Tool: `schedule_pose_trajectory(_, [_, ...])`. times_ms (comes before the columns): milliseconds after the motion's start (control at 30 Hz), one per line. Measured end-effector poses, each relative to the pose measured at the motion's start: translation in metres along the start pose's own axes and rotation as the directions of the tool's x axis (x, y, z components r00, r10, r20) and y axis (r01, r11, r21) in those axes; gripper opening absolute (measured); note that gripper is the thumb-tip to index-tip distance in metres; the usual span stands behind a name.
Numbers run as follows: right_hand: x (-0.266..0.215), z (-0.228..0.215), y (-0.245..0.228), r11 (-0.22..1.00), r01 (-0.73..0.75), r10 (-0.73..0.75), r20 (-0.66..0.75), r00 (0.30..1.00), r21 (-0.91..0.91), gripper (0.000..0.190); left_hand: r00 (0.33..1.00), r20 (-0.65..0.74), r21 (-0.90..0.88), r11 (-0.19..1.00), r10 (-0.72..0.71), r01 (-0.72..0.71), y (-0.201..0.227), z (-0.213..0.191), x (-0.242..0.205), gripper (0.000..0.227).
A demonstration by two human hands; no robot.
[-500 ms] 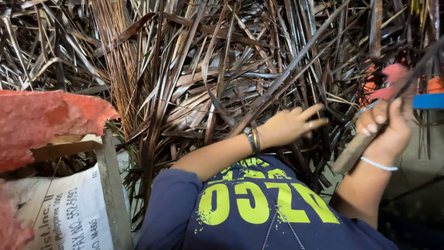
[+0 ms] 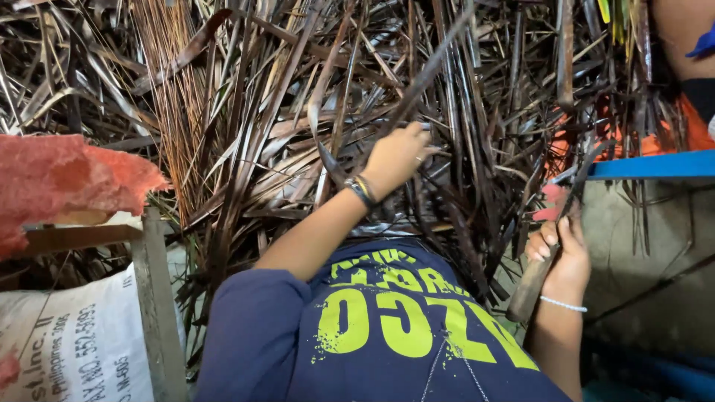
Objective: Stripping leaves from long stalks using a knife to produce clean sticks.
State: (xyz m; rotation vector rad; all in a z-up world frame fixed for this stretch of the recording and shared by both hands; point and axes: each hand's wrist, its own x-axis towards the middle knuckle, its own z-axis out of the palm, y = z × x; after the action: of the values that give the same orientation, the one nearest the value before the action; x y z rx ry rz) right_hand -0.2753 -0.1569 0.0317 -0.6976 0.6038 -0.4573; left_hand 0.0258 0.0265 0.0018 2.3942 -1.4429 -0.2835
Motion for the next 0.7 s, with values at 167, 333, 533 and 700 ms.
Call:
schedule_pose_trajectory(167, [-0.018,-0.011,0.003,0.998,0.054,-0.058,-0.114,0.992,-0.041,0.029,0.986,-0.078,-0.143,0.981,-0.146,0.134,-0.021,-0.007,-0.013,0.024])
schedule_pose_trajectory(333, [-0.033,-0.043,0.021,0.999,0.035,-0.036,-0.071,0.997,-0.016,0.014,0.939,-0.344,0.207,0.976,0.01,0.066,-0.026,0.039,0.007,0.022])
schedule_pose_trajectory(533, [-0.013,-0.118,0.05,0.989,0.051,-0.043,-0.06,0.997,0.142,0.018,0.878,-0.22,0.277,0.89,0.425,-0.362,0.038,0.001,-0.012,0.041])
schedule_pose_trajectory(700, [-0.01,-0.136,0.06,0.977,0.057,-0.05,-0.037,0.998,0.206,0.019,0.876,-0.053,0.274,0.85,0.48,-0.45,0.05,0.038,-0.011,0.035])
